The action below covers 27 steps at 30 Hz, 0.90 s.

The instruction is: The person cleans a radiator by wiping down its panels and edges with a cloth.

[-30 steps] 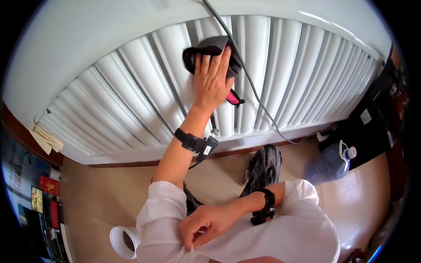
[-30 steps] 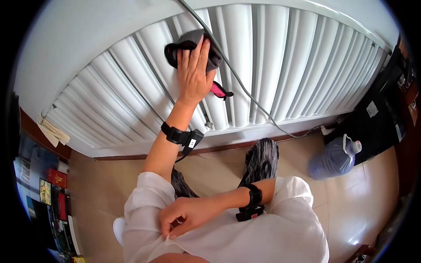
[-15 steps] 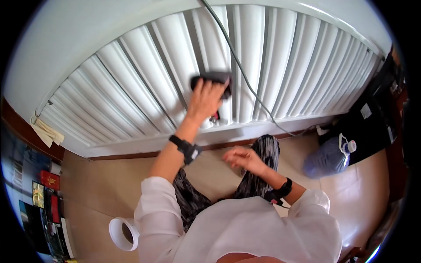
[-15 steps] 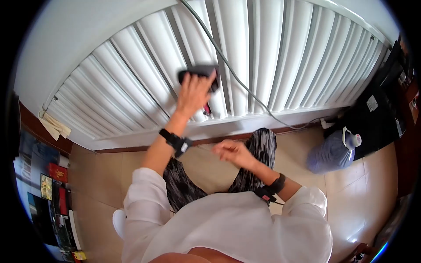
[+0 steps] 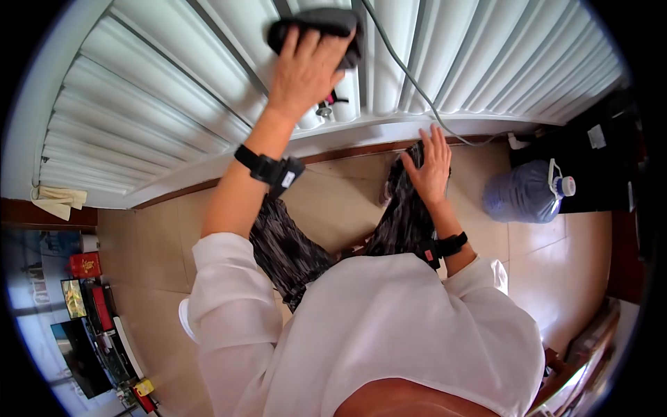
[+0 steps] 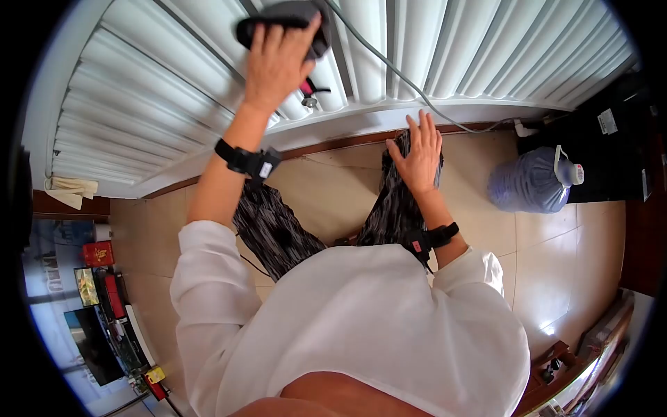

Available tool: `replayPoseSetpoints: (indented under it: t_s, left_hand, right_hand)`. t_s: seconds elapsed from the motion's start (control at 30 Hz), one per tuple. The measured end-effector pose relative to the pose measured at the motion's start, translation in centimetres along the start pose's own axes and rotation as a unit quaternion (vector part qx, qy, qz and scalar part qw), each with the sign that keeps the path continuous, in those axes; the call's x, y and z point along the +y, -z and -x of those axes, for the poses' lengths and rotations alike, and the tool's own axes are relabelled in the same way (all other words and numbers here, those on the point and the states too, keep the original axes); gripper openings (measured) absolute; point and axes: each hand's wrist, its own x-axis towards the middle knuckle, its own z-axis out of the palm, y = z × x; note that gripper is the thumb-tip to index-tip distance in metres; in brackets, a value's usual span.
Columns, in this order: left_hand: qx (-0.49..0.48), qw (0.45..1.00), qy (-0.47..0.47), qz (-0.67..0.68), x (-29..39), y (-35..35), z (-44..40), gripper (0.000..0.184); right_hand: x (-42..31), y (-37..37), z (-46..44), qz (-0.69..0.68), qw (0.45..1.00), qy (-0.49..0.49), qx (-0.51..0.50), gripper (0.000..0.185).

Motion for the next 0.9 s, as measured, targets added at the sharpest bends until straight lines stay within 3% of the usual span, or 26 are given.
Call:
replayPoseSetpoints:
  t_s: [0.1,0.4,0.53,0.63,0.7,0.73,0.77,0.8,0.83,0.87,0.9]
  left_hand:
    - [-0.090,0.995,-0.029,0.030,3.4,-3.2,4.5,0.059]
    - [-0.111,0.987,-0.091,0.077,10.1,-10.0,13.1,0.046]
    - [-0.084,0.989,-0.076,0.091,10.9,-10.2,13.6,0.042]
    - [-0.084,0.979,-0.096,0.158,10.5,-8.9,13.1,0.043]
    - [-0.120,0.954,-0.040,0.270,10.2,-7.5,12.9,0.042]
    - [-0.186,0.906,0.084,0.371,10.4,-6.7,13.0,0.036]
    - [-0.188,0.905,0.085,0.371,10.2,-6.4,13.1,0.036]
    - [-0.206,0.831,0.233,0.462,9.6,-6.2,13.2,0.032]
    - [-0.215,0.726,0.373,0.536,8.9,-5.9,13.2,0.030]
    - [-0.188,0.628,0.443,0.612,8.0,-5.6,13.5,0.031]
    - [-0.188,0.470,0.542,0.671,7.4,-5.1,13.8,0.030]
  right_hand:
    - [-0.6,0.4,-0.1,0.036,0.997,0.045,-0.057,0.050]
    - [-0.1,-0.4,-0.2,0.005,0.999,0.039,-0.016,0.036]
    - [-0.1,-0.1,0.0,0.009,1.000,0.029,-0.007,0.031]
    - [0.1,-0.3,0.2,0.002,1.000,0.020,-0.006,0.028]
    - [0.0,-0.3,0.2,0.008,1.000,0.028,-0.004,0.027]
    - [0.0,-0.3,0.3,0.017,0.999,0.033,-0.001,0.026]
    - [0.1,-0.4,0.4,0.016,0.999,0.033,-0.003,0.026]
    - [0.1,-0.5,0.4,0.002,0.999,0.034,0.000,0.028]
    - [-0.1,-0.5,0.3,-0.013,0.999,0.035,0.004,0.029]
    - [-0.4,-0.5,0.3,-0.015,0.999,0.035,0.000,0.029]
    - [-0.8,-0.6,0.1,-0.106,0.994,-0.017,-0.035,0.035]
